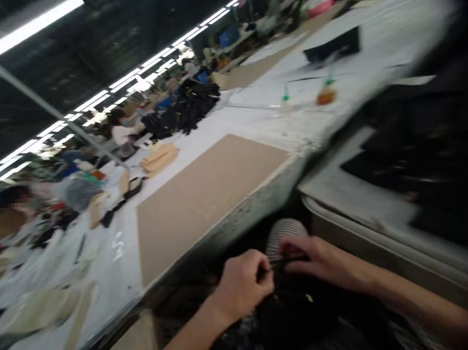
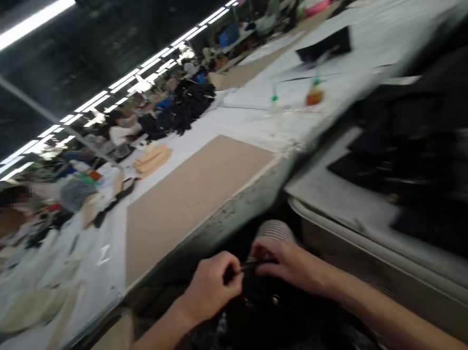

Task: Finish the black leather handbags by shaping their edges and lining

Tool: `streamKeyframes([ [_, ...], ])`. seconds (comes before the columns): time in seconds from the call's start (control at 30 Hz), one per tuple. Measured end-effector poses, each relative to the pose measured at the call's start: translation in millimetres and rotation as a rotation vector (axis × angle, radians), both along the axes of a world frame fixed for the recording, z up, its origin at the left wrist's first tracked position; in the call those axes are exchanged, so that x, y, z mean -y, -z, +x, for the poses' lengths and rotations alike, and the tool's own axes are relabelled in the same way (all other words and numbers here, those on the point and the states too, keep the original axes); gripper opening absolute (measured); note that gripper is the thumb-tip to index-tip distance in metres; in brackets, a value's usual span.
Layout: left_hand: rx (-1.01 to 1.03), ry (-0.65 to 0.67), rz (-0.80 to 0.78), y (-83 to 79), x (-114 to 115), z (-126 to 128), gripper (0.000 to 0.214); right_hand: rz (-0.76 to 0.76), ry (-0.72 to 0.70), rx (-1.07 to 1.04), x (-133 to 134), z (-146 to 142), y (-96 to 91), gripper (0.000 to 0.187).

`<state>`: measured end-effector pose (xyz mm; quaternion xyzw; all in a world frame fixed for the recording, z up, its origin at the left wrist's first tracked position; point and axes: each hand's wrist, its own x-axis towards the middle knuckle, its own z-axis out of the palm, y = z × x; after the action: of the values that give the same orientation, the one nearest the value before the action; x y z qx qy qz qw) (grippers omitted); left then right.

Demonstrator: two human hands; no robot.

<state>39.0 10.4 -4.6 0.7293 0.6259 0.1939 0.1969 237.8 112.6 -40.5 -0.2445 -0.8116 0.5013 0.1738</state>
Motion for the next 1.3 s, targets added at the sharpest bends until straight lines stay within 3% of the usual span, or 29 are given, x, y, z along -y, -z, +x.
streamKeyframes([
  [0.13, 0.122, -0.030, -0.048, 11.0, -7.9, -4.1, 0.007, -0.012, 0.071, -0.007, -7.7, 14.8, 7.1, 0.009],
  [0.4, 0.126, 0.003, -0.027, 8.4, -7.1, 0.6, 0.008, 0.161, 0.048, -0.024, -3.2, 15.5, 6.1, 0.006],
  [0.9, 0.109, 0.098, 0.054, 8.6, -4.1, 0.6, 0.010, 0.298, 0.096, -0.008, 6.8, 4.4, 5.8, 0.010],
  [1.3, 0.093, -0.022, 0.012, 8.5, -4.3, 11.5, 0.007, 0.150, 0.006, -0.119, 4.3, 14.8, 16.4, 0.009],
])
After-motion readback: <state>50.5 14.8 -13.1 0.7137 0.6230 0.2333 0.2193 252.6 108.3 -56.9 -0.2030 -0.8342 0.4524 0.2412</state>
